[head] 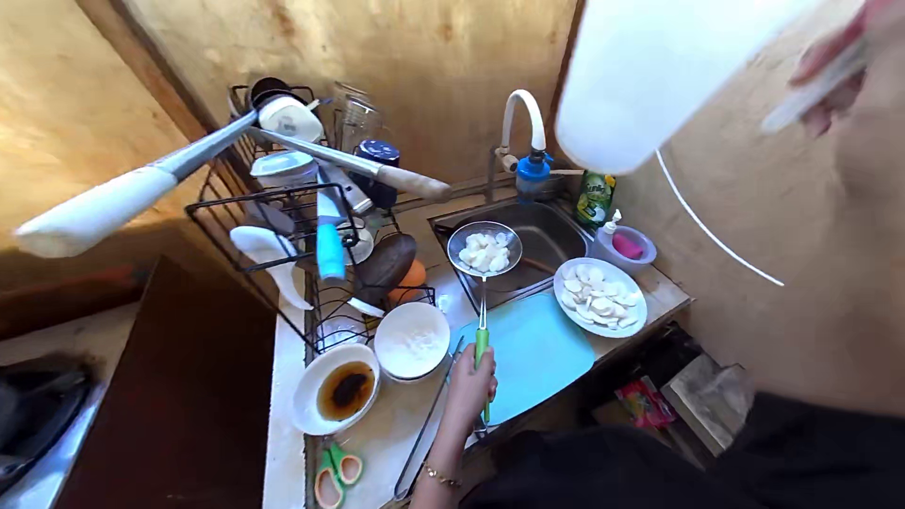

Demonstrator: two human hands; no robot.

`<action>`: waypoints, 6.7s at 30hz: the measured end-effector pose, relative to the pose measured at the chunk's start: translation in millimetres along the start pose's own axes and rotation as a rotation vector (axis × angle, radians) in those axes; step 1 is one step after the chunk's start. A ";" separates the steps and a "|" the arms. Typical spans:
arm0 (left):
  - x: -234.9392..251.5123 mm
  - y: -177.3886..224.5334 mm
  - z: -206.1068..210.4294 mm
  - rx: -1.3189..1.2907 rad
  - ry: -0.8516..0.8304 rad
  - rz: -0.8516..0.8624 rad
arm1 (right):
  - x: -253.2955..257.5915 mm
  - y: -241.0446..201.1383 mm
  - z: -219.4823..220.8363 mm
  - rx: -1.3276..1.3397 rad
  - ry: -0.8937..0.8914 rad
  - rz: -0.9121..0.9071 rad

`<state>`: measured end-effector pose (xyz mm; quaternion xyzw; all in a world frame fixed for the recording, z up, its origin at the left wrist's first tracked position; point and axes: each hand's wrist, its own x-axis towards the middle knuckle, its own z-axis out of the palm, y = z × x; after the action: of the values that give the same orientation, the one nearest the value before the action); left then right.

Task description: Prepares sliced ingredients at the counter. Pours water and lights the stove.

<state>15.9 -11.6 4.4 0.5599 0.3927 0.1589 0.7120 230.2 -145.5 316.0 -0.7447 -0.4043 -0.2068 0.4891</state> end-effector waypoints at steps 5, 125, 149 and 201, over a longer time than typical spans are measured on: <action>2.6 1.2 16.3 -0.023 0.101 -0.012 | -22.5 160.0 59.9 -0.181 -0.016 0.059; -92.3 -28.9 -39.6 0.352 0.679 0.372 | -125.8 154.0 289.3 0.857 -1.097 1.160; -91.1 -34.9 -46.3 0.320 0.707 0.387 | -107.8 159.6 283.9 0.817 -1.085 1.125; -83.8 -19.0 -47.4 0.495 0.688 0.402 | -132.1 353.9 106.7 -0.375 -1.263 -0.084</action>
<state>-76.7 -41.7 15.8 0.6927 0.5156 0.3717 0.3407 427.9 -171.7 -22.1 -0.7789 -0.5995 0.1839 0.0116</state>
